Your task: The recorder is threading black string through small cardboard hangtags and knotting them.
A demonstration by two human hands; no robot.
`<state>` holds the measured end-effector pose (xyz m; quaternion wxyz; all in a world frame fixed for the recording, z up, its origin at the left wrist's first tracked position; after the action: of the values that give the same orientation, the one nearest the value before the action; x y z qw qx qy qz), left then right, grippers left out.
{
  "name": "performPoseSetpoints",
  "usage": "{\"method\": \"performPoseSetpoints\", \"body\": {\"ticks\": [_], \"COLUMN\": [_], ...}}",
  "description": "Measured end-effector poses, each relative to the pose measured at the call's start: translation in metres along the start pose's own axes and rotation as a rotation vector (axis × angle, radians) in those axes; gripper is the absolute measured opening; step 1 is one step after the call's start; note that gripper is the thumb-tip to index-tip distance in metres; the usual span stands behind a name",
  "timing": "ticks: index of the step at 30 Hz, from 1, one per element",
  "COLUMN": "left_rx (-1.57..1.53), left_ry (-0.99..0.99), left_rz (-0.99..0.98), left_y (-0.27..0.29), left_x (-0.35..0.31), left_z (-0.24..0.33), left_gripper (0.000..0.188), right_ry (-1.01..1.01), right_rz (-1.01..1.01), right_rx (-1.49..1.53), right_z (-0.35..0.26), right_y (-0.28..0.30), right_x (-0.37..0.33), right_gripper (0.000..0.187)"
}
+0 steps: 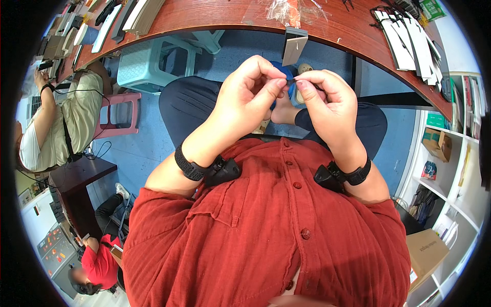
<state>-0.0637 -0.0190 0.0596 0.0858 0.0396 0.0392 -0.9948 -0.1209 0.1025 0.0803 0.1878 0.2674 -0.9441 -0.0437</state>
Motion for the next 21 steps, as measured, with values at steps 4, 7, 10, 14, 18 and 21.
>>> {"method": "performPoseSetpoints", "body": {"ticks": [4,7,10,14,18,21], "left_rx": [0.003,-0.071,-0.057,-0.082,-0.067,-0.035], "left_ry": [-0.03,-0.03,-0.008,0.05,-0.022,0.038], "left_rz": [0.049,0.035,0.029,0.022,-0.004,-0.011], "left_y": [0.005,0.005,0.005,0.005,-0.001,-0.003], "left_x": [0.001,0.002,0.002,0.002,0.002,0.002], "left_z": [0.001,-0.001,-0.003,-0.006,-0.001,-0.005], "left_gripper": [0.004,0.005,0.007,0.012,0.03,0.034], "right_ry": [-0.123,-0.163,-0.196,-0.239,-0.256,-0.287], "right_rz": [0.022,0.034,0.05,0.039,0.025,0.006], "right_rx": [0.15,0.217,0.231,0.276,0.312,0.328], "right_z": [0.01,0.014,0.018,0.024,0.025,0.025], "right_y": [-0.001,-0.004,-0.002,-0.003,-0.006,-0.008], "right_x": [-0.004,-0.006,-0.006,-0.007,-0.007,-0.007], "right_gripper": [0.006,0.007,0.007,0.007,0.008,0.008]}}
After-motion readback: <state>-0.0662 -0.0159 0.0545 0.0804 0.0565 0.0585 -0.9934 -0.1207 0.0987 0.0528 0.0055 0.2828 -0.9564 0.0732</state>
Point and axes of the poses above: each hand's wrist, its own x-axis towards the middle knuckle, its own y-axis out of the back of the hand, z = x × y, the point moved 8 cm from there along x, towards the middle knuckle, and after that the axes turned 4 degrees about y, right-handed, at the moved point
